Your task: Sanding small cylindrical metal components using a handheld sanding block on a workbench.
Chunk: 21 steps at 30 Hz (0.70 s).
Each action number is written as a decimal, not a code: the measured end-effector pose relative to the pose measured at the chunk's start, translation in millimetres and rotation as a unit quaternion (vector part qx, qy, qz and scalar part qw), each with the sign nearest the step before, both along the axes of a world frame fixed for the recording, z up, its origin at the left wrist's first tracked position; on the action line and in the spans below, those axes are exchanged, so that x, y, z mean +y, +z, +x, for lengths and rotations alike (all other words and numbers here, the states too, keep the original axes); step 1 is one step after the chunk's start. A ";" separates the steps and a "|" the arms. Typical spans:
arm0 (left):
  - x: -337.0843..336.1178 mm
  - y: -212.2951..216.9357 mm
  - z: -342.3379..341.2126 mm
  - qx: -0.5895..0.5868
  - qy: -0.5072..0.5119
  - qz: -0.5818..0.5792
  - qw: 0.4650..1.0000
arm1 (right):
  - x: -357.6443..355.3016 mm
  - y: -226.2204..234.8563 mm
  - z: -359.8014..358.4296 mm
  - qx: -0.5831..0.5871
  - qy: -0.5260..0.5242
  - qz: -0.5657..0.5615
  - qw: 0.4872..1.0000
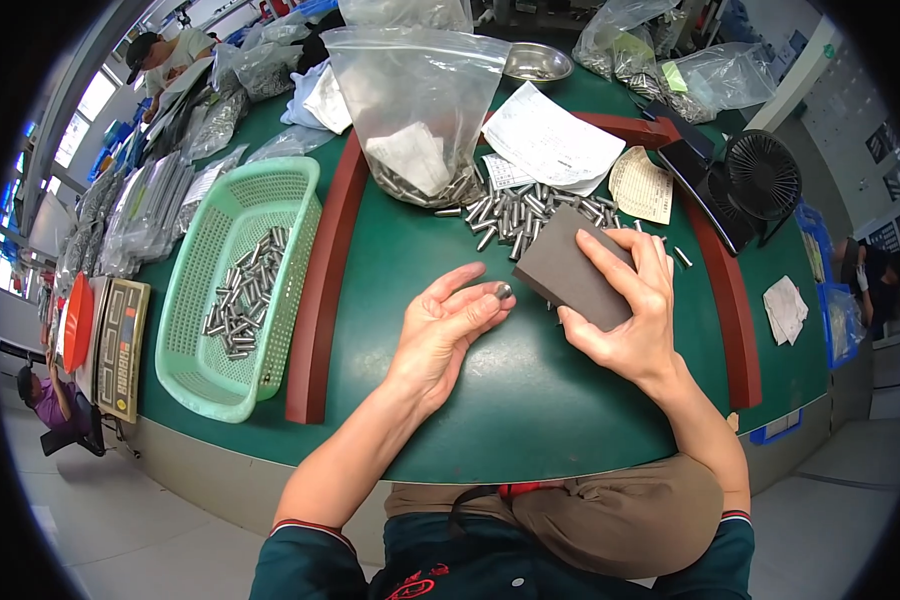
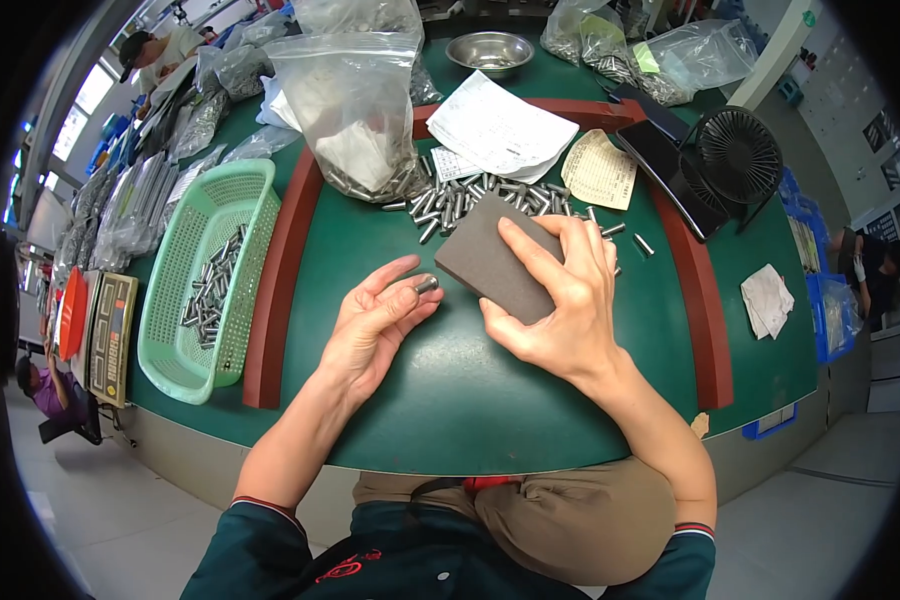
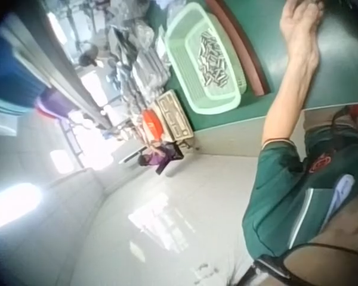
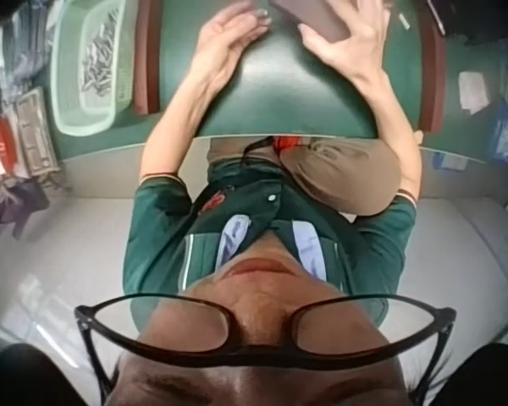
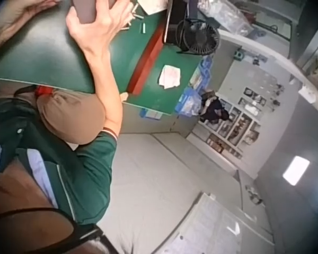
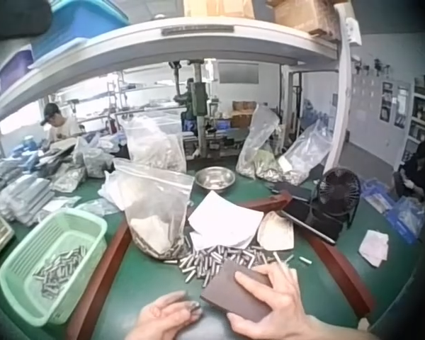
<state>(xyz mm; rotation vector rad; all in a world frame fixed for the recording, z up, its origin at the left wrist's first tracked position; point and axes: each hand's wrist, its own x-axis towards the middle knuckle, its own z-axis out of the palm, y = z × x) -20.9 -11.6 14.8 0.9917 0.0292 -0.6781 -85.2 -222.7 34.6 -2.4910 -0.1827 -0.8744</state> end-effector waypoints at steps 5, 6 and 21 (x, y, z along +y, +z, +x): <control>-0.3 0.3 0.3 -0.001 -0.001 0.002 1.000 | 5.7 6.1 -0.9 -0.002 0.016 -0.033 0.999; -1.0 1.2 -0.3 0.000 0.000 0.002 1.000 | 6.1 6.2 -1.1 -0.005 0.017 -0.045 0.999; -4.4 5.4 -4.5 -0.062 0.054 0.072 0.994 | 13.3 7.1 -5.7 -0.045 0.016 -0.143 0.989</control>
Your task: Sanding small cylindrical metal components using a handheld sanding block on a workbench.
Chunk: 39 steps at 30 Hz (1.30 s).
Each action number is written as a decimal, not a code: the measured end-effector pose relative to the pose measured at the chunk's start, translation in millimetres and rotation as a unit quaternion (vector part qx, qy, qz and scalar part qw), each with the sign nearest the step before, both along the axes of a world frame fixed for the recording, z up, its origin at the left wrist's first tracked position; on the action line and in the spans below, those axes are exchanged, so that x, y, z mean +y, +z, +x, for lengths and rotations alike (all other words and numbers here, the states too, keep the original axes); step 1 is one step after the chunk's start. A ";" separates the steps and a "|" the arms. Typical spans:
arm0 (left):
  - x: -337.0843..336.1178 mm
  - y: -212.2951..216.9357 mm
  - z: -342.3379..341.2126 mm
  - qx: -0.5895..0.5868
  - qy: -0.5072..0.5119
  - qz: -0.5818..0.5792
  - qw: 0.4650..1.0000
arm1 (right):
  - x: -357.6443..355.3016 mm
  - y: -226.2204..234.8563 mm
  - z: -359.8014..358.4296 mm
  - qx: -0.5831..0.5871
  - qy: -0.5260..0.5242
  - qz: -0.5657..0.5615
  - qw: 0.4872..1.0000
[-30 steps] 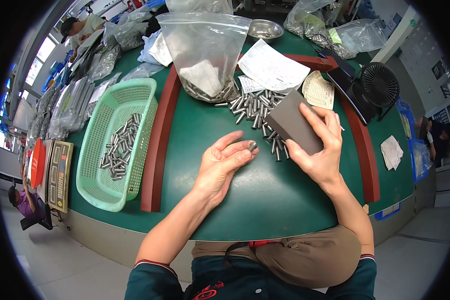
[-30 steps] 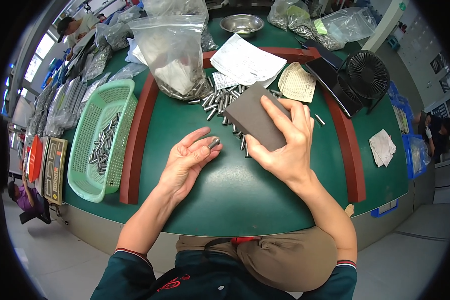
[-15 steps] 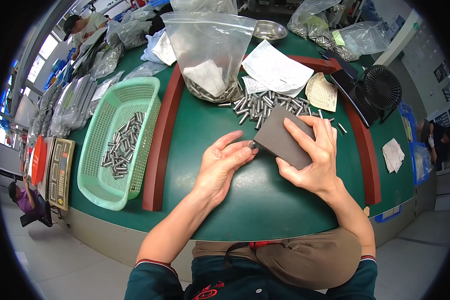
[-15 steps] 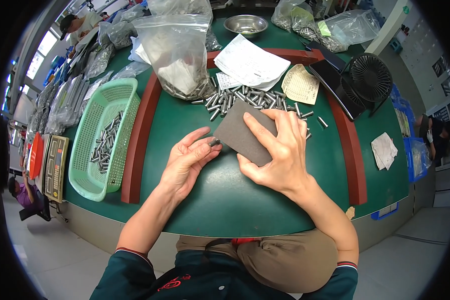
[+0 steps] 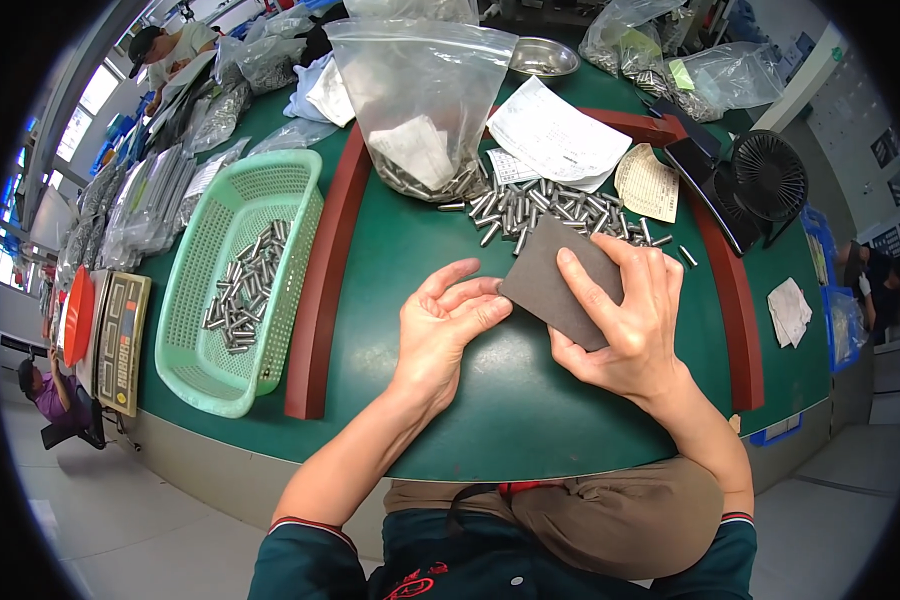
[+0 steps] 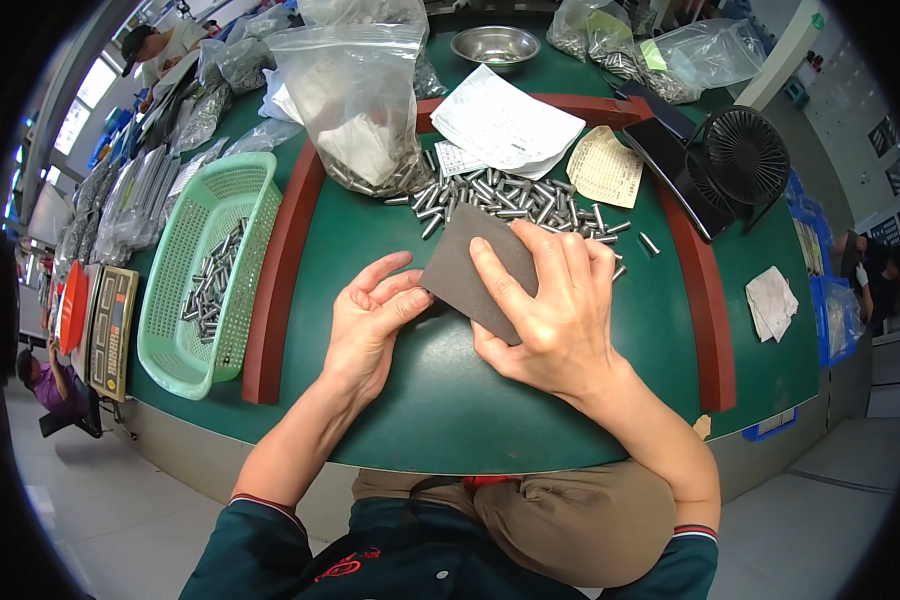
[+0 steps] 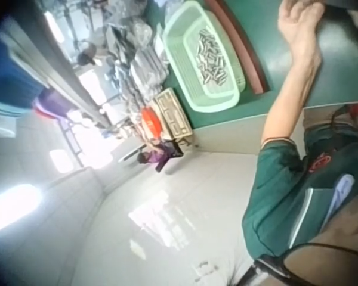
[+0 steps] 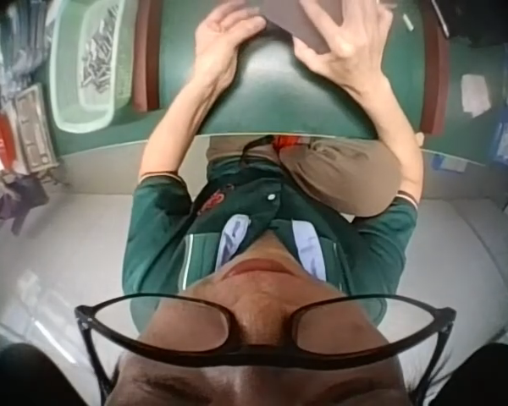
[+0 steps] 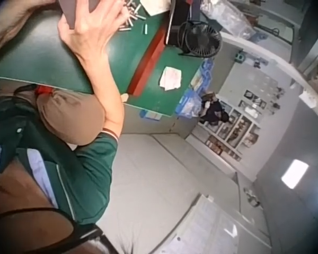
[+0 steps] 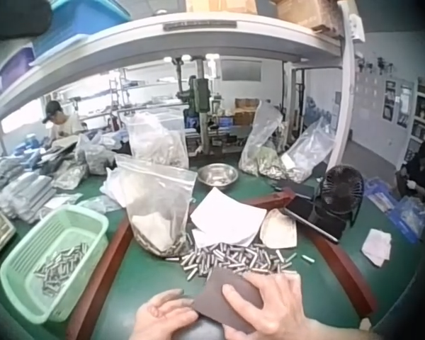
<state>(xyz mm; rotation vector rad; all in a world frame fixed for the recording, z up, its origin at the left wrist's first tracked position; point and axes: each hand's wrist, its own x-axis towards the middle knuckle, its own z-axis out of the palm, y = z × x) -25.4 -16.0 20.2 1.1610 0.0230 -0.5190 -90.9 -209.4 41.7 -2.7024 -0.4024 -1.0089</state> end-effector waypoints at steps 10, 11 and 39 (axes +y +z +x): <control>1.9 -2.9 4.8 0.017 0.003 -0.065 0.998 | -6.6 0.9 0.1 -0.005 -0.035 0.057 0.998; 2.1 -3.9 4.6 0.019 0.000 -0.068 0.998 | -6.1 0.1 0.3 -0.005 -0.038 0.057 0.998; 0.0 -5.2 2.5 0.002 -0.002 -0.054 0.999 | -2.5 0.5 0.1 0.006 -0.034 0.088 0.996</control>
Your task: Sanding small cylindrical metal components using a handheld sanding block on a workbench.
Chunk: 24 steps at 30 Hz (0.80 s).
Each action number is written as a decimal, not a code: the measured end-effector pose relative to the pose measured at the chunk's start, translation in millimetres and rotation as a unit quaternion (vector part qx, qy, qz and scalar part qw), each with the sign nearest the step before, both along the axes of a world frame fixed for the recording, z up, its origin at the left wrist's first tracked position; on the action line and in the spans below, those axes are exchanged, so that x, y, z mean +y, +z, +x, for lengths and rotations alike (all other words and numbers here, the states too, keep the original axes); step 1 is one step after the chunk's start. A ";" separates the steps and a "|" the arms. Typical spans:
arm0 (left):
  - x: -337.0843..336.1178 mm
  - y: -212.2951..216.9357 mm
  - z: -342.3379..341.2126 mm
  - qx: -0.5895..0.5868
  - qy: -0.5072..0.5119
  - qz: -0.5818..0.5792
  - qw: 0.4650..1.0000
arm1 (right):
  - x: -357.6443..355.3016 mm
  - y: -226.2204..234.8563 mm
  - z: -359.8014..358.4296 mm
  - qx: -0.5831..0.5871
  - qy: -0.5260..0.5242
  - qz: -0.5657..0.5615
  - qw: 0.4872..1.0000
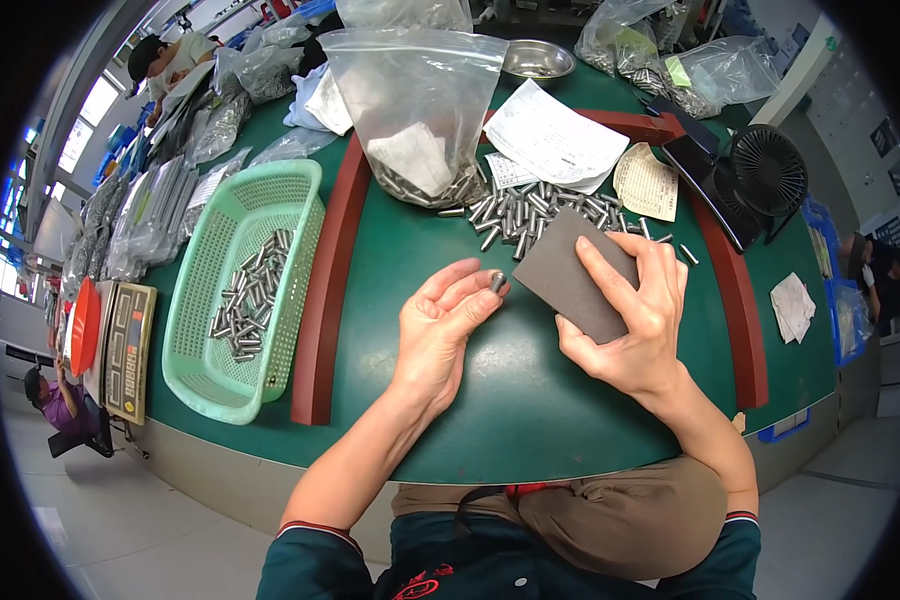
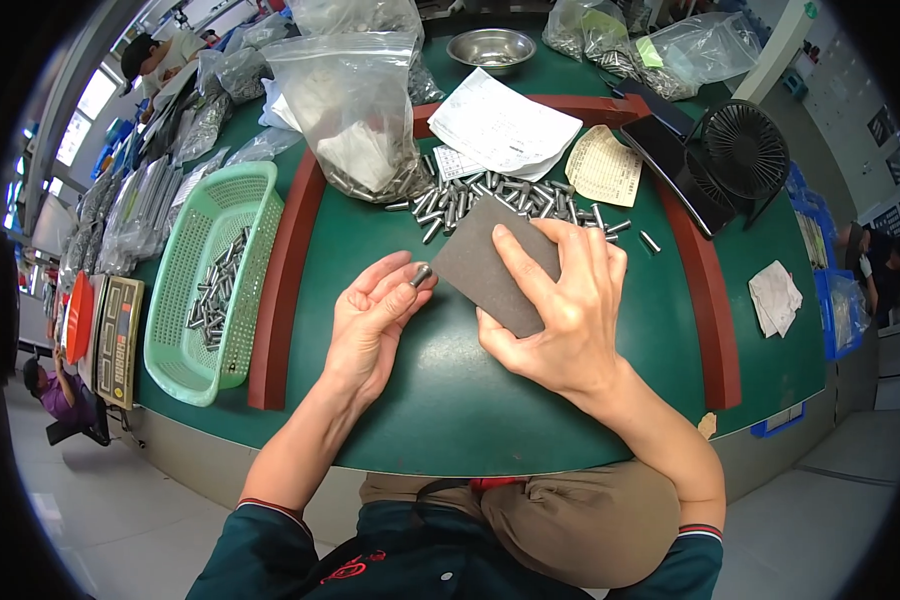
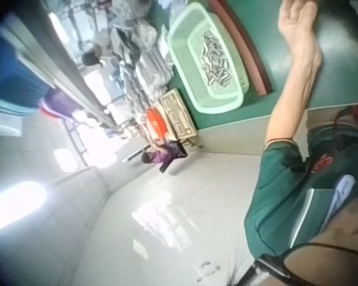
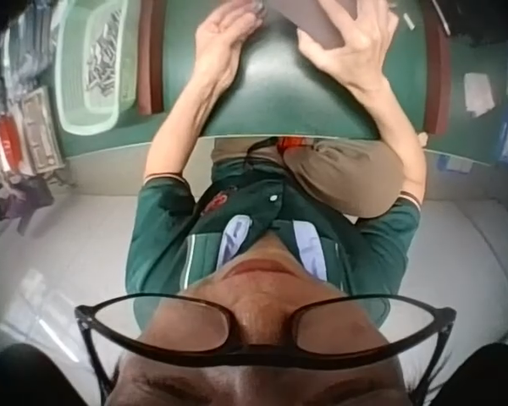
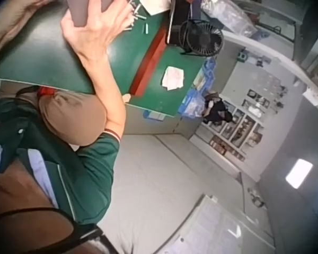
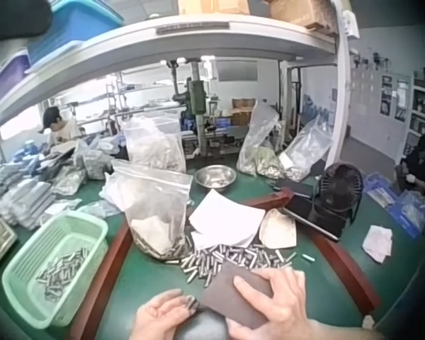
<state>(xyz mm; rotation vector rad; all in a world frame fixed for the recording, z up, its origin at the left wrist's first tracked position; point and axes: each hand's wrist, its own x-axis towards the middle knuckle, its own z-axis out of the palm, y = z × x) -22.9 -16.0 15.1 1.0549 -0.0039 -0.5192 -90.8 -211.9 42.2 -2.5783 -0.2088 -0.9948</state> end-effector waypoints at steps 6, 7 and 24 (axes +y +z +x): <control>-1.2 -2.0 -1.6 0.001 -0.004 -0.001 1.000 | 2.8 -0.9 0.8 -0.004 0.008 0.004 1.000; -1.2 -2.1 -1.8 0.001 -0.004 -0.001 1.000 | 3.2 -1.4 0.9 -0.004 0.008 0.004 1.000; -1.0 0.6 2.2 -0.054 0.026 0.003 0.998 | -2.8 4.7 -2.6 -0.001 0.008 -0.041 0.999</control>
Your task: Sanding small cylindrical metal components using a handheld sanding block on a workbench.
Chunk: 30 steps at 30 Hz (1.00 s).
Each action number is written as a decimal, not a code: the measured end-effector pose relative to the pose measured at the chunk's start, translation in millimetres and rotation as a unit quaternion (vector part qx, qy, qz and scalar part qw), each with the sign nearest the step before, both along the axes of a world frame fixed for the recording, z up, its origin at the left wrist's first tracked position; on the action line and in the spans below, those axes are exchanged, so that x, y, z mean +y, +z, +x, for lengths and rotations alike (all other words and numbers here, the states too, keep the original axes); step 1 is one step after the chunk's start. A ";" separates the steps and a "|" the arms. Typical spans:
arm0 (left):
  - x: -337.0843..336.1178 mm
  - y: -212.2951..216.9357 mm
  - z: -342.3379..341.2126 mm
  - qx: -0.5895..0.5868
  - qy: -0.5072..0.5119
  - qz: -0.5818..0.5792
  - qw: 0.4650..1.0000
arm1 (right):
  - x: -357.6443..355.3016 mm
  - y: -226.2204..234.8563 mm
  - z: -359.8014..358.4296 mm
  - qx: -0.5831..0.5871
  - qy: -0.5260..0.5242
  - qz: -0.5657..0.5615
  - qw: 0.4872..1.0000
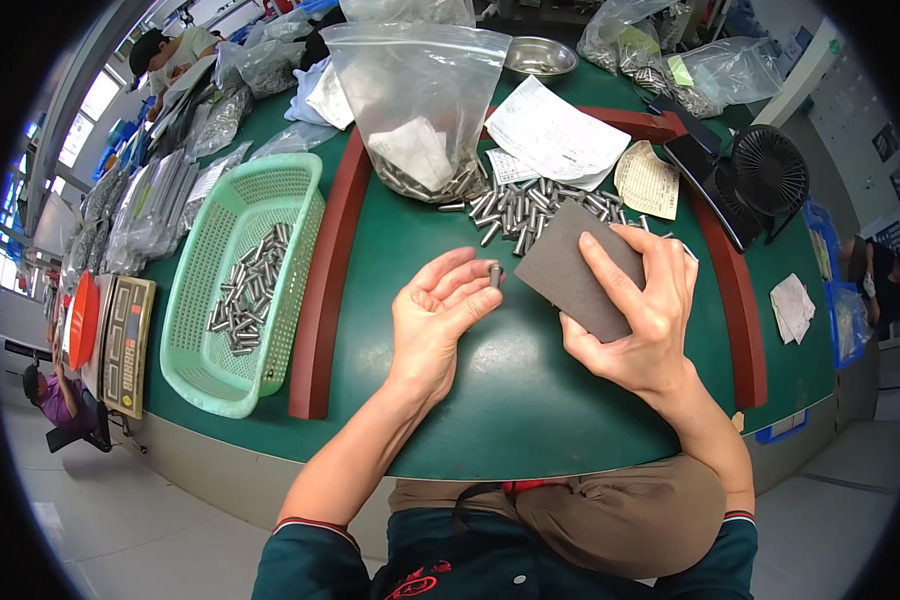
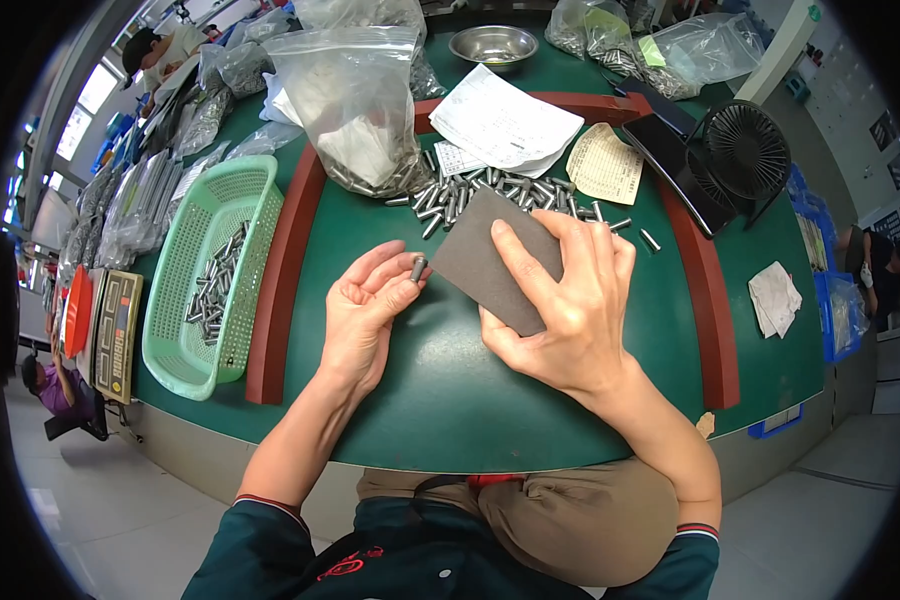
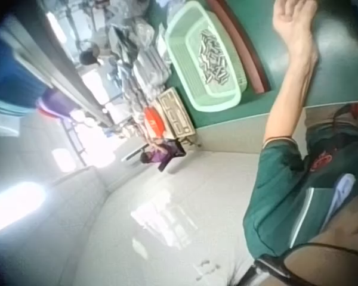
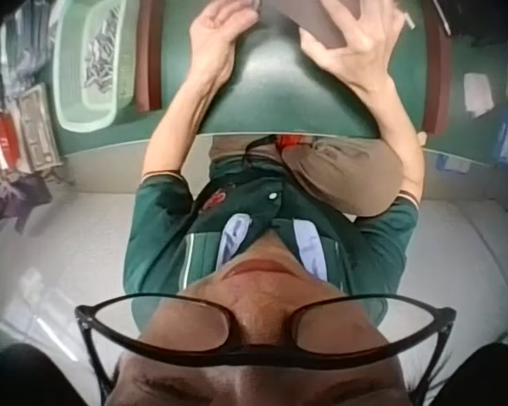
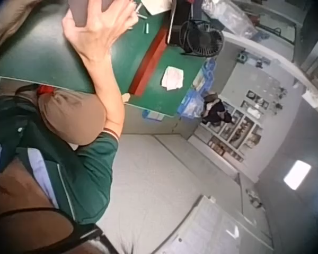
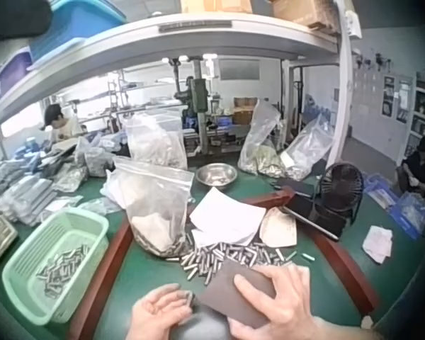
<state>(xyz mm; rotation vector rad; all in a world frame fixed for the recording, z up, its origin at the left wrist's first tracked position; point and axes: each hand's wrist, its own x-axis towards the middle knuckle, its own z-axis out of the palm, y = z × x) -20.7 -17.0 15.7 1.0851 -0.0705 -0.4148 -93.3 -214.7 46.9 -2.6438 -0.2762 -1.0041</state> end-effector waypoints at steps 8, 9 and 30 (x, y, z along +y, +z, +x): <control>-0.4 1.3 -1.8 0.027 -0.034 -0.003 0.999 | 1.6 -1.5 1.9 -0.008 -0.007 0.021 1.000; -1.4 2.1 -2.3 0.038 -0.033 -0.011 0.999 | 1.4 -1.2 1.6 -0.009 -0.007 0.020 1.000; 6.4 -2.5 3.6 0.048 -0.015 -0.013 0.999 | -4.1 2.1 1.4 -0.008 -0.009 0.040 0.999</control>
